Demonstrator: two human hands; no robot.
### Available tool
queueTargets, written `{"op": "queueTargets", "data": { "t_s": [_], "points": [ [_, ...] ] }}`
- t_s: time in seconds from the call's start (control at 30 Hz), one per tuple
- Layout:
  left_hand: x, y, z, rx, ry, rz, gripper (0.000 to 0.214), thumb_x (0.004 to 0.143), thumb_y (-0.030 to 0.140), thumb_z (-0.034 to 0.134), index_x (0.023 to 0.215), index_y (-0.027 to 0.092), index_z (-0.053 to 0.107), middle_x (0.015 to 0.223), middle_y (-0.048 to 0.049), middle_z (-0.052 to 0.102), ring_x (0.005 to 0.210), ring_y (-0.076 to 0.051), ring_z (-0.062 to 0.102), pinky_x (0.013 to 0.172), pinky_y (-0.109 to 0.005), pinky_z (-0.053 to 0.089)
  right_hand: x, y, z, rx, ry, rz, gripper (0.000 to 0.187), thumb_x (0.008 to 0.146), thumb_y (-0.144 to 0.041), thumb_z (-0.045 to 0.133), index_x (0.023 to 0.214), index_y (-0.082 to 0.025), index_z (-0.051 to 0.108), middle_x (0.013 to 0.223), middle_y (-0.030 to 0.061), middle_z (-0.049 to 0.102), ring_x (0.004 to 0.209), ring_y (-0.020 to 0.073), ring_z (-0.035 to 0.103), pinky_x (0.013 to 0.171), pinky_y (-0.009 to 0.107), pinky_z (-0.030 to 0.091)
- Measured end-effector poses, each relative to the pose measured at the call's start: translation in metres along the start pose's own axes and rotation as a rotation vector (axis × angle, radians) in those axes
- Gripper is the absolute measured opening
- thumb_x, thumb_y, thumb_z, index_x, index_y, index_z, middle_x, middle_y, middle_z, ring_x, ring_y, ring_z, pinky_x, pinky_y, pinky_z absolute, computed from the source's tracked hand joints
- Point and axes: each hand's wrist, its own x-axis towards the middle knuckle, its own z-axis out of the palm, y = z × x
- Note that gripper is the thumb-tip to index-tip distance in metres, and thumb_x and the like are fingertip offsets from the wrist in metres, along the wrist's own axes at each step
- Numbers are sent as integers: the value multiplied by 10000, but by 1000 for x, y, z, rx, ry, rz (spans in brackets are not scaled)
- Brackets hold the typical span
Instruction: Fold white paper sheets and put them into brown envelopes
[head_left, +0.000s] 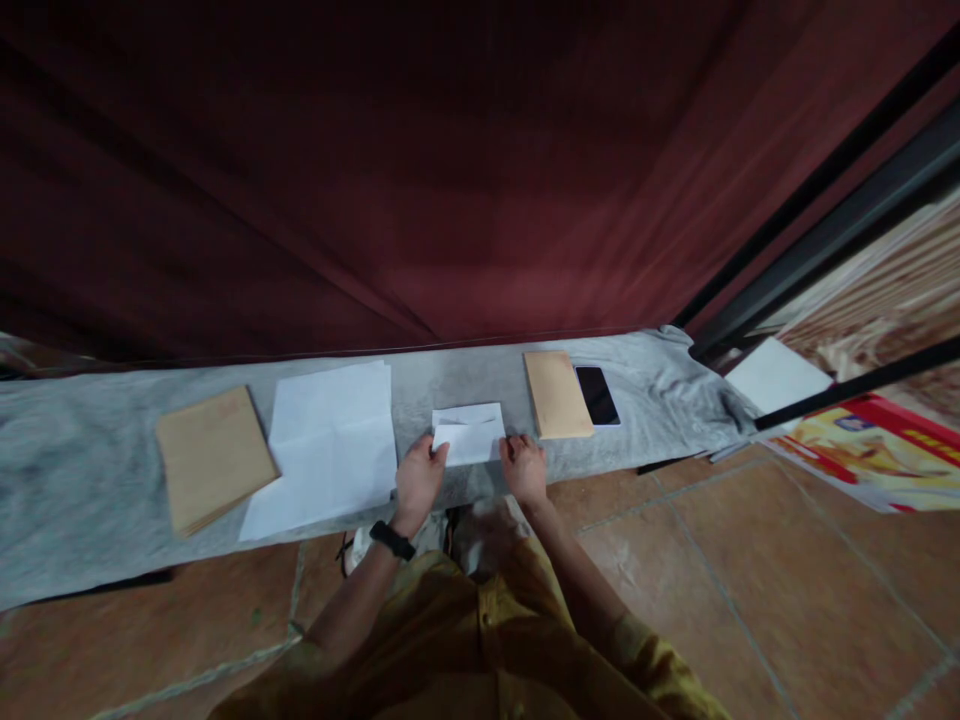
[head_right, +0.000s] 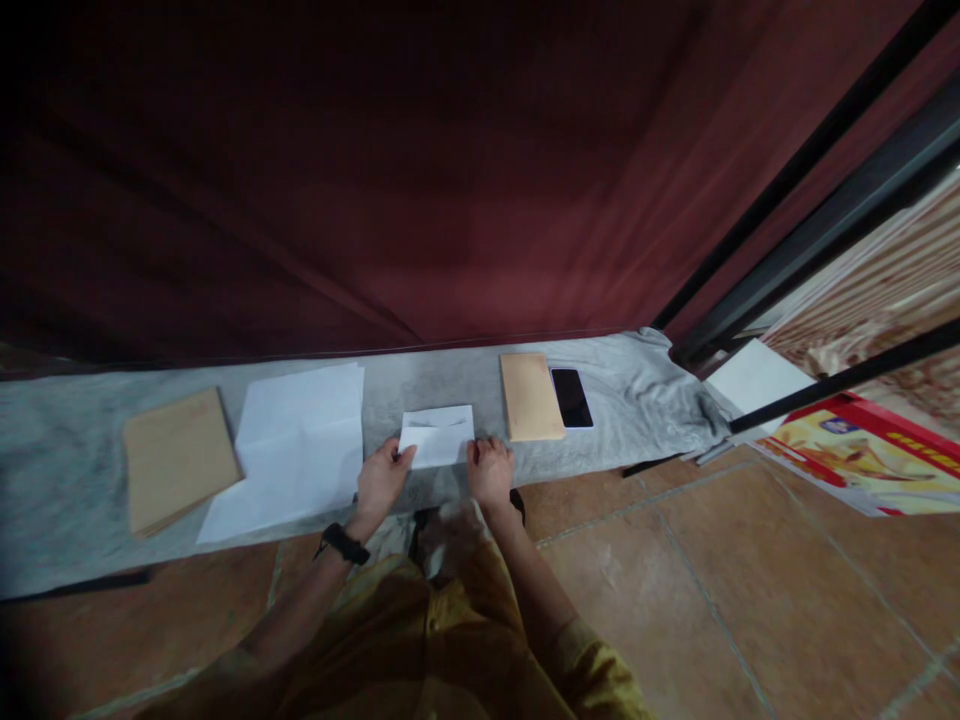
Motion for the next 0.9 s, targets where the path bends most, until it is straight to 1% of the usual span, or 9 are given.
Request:
{"op": "queueTargets", "data": {
  "t_s": [0.17, 0.27, 0.47, 0.63, 0.77, 0.9],
  "points": [
    [1, 11, -2, 175, 18, 2, 308, 1001, 410, 467, 1067, 187, 670, 925, -116, 738, 869, -250, 703, 668, -297, 450, 4, -8, 0, -47, 20, 39, 289, 1031, -341, 474, 912, -234, 715, 973, 106, 695, 954, 255, 638, 858, 357, 383],
    [1, 12, 0, 237, 42, 20, 329, 1007, 402, 450, 1107, 174, 665, 939, -132, 743, 880, -254, 710, 691, -299, 475, 6, -11, 1, -73, 29, 41, 309, 1029, -344, 456, 927, -216, 718, 983, 134, 696, 951, 279, 632, 885, 396, 367],
    [7, 12, 5, 293, 51, 0, 381, 1015, 416, 412, 1130, 162, 672, 923, -144, 754, 856, -254, 726, 672, -295, 475, 11, -15, -1, -164, 22, -4, 337, 1030, -329, 430, 958, -160, 713, 1008, 183, 703, 959, 314, 624, 960, 473, 325],
    [12, 14, 5, 339, 41, 5, 422, 1023, 416, 376, 1206, 155, 652, 896, -158, 757, 827, -262, 733, 668, -297, 480, 18, -17, -1, -196, 30, -38, 319, 1022, -299, 448, 947, -145, 716, 991, 195, 717, 940, 315, 640, 965, 477, 330],
    [16, 15, 4, 364, 39, 6, 447, 1026, 434, 354, 1165, 145, 665, 890, -175, 757, 854, -285, 741, 683, -316, 487, 24, -18, 1, -214, 42, -28, 315, 1022, -308, 463, 933, -149, 720, 961, 180, 733, 916, 292, 655, 993, 476, 339],
    [21, 14, 5, 357, 50, 16, 472, 1028, 445, 337, 1145, 139, 677, 909, -184, 758, 888, -315, 742, 703, -348, 498, 27, -18, 4, -214, 28, -6, 327, 1029, -317, 459, 940, -142, 721, 975, 183, 737, 920, 297, 666, 984, 484, 355]
  ]
}}
